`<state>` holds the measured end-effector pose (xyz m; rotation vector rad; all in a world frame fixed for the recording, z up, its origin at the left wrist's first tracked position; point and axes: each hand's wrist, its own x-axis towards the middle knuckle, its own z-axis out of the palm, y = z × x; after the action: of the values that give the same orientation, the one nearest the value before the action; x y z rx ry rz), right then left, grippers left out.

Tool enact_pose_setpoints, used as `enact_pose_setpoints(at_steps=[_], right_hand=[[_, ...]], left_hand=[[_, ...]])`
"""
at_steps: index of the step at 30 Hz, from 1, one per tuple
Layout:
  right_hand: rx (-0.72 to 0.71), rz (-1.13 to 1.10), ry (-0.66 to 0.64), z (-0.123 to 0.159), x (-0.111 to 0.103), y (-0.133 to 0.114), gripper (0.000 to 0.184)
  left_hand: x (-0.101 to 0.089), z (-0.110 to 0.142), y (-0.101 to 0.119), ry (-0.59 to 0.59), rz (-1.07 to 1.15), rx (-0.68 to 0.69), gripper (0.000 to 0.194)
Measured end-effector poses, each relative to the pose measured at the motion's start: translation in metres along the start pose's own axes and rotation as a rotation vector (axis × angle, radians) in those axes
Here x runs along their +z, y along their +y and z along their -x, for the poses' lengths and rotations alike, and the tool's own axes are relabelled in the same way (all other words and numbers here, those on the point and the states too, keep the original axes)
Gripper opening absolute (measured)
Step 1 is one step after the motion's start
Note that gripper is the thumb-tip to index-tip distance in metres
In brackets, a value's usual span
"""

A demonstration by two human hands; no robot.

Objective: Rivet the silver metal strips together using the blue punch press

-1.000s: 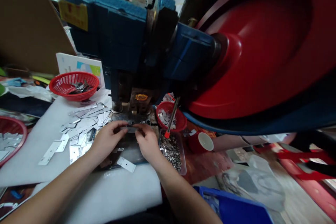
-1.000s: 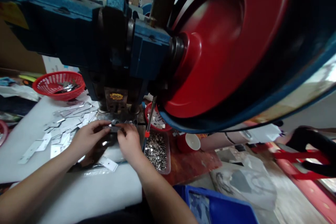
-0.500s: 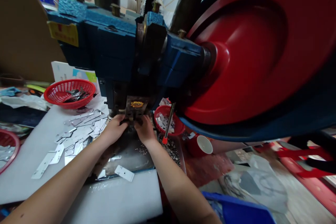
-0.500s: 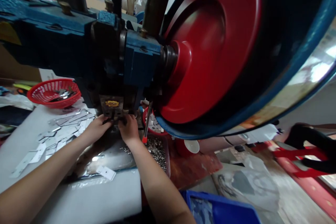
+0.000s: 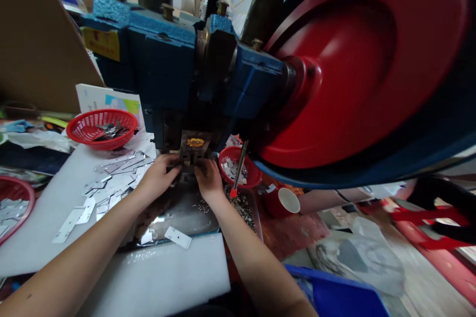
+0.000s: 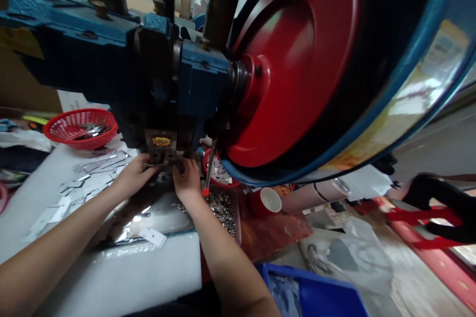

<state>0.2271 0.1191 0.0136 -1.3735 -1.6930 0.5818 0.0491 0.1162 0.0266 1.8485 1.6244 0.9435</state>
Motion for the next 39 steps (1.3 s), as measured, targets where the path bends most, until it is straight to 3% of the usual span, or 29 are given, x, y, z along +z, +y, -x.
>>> enact_pose_setpoints(at_steps=[2,5,8,11,16,20,24,32,37,39], right_hand=[[-0.045,-0.024,0.007,0.013,-0.012,0.002,0.017],[-0.038,-0.041,-0.062,0.034,-0.032,0.008,0.015],[0.005,-0.020,-0.108,0.051,-0.046,0.017,0.017],[0.025,0.041,-0.116,0.060,-0.051,0.026,0.019],[-0.022,0.198,-0.144,0.061,-0.048,0.028,0.022],[-0.040,0.333,-0.157,0.057,-0.044,0.023,0.018],[-0.088,0.434,-0.180,0.053,-0.041,0.025,0.015],[-0.062,0.368,-0.123,0.050,-0.036,0.035,0.013],[-0.081,0.334,-0.098,0.051,-0.036,0.039,0.011],[-0.091,0.339,-0.111,0.051,-0.037,0.040,0.011]], left_hand=[[-0.015,0.017,-0.001,0.020,-0.044,-0.008,0.035],[-0.029,0.052,-0.006,-0.160,-0.215,0.020,0.030],[-0.027,0.083,-0.015,-0.292,-0.322,0.085,0.026],[-0.017,0.098,-0.022,-0.287,-0.380,0.081,0.024],[-0.012,0.098,-0.018,-0.312,-0.320,0.024,0.020],[-0.014,0.099,-0.009,-0.407,-0.209,-0.192,0.027],[-0.014,0.101,-0.005,-0.338,-0.117,-0.228,0.028],[-0.017,0.098,-0.001,-0.254,0.006,-0.227,0.030],[-0.018,0.095,0.008,-0.319,0.163,-0.428,0.038],[-0.018,0.095,0.009,-0.310,0.175,-0.434,0.038]])
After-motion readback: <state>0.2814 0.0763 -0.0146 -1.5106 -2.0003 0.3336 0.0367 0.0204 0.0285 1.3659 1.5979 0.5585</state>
